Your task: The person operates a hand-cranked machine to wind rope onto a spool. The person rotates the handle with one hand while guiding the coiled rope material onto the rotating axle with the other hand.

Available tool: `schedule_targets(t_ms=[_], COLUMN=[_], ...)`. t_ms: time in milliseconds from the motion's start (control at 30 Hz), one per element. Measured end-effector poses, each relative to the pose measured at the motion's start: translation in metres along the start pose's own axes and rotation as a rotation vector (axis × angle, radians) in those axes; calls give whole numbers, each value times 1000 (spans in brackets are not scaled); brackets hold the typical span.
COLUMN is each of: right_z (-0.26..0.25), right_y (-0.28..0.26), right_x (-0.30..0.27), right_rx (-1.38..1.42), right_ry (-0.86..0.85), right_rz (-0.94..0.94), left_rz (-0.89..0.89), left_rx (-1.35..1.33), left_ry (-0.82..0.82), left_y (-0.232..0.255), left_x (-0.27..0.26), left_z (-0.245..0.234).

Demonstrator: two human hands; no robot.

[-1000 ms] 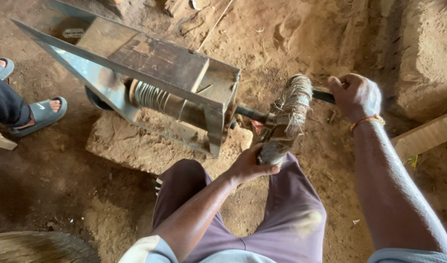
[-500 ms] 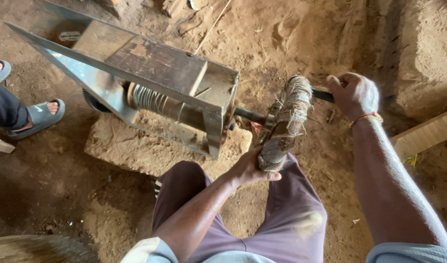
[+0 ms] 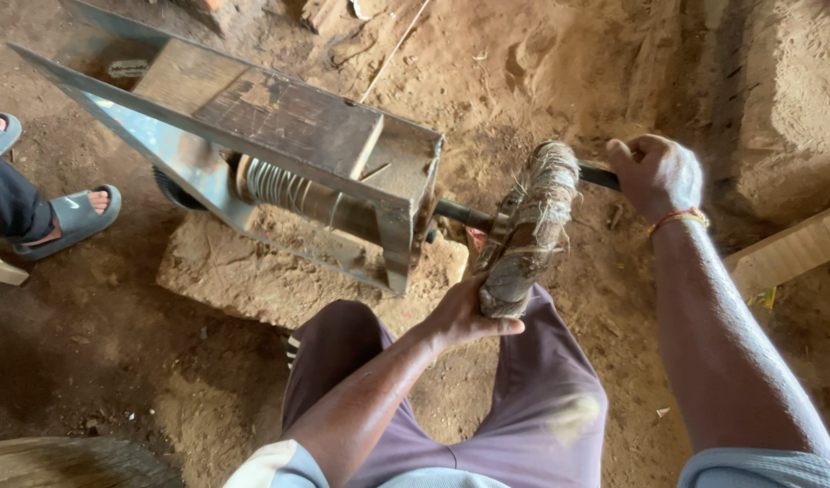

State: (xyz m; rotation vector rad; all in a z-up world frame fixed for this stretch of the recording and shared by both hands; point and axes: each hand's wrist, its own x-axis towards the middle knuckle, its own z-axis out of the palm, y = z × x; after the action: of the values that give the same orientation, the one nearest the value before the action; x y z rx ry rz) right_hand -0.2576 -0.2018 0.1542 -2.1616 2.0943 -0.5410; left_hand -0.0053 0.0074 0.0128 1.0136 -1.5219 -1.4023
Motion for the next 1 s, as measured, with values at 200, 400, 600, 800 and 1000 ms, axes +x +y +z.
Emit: schedule_targets(t_ms=[200, 400, 600, 800, 1000], right_z=[4, 13, 23, 31, 33], right_y=[3, 11, 18, 22, 21], right_x=[6, 15, 23, 32, 32], right_rx=[14, 1, 6, -20, 10], right_ry=[41, 35, 57, -39, 30], right_rz=[-56, -66, -104, -5, -75], left_rz=[-50, -136, 40, 36, 16], left_rx=[-34, -33, 193, 261, 21], left_ry=[22, -24, -52, -47, 23], left_y=[6, 3, 2, -7, -13], left_x=[3, 3, -1, 2, 1], left_z=[2, -2, -6, -5, 2])
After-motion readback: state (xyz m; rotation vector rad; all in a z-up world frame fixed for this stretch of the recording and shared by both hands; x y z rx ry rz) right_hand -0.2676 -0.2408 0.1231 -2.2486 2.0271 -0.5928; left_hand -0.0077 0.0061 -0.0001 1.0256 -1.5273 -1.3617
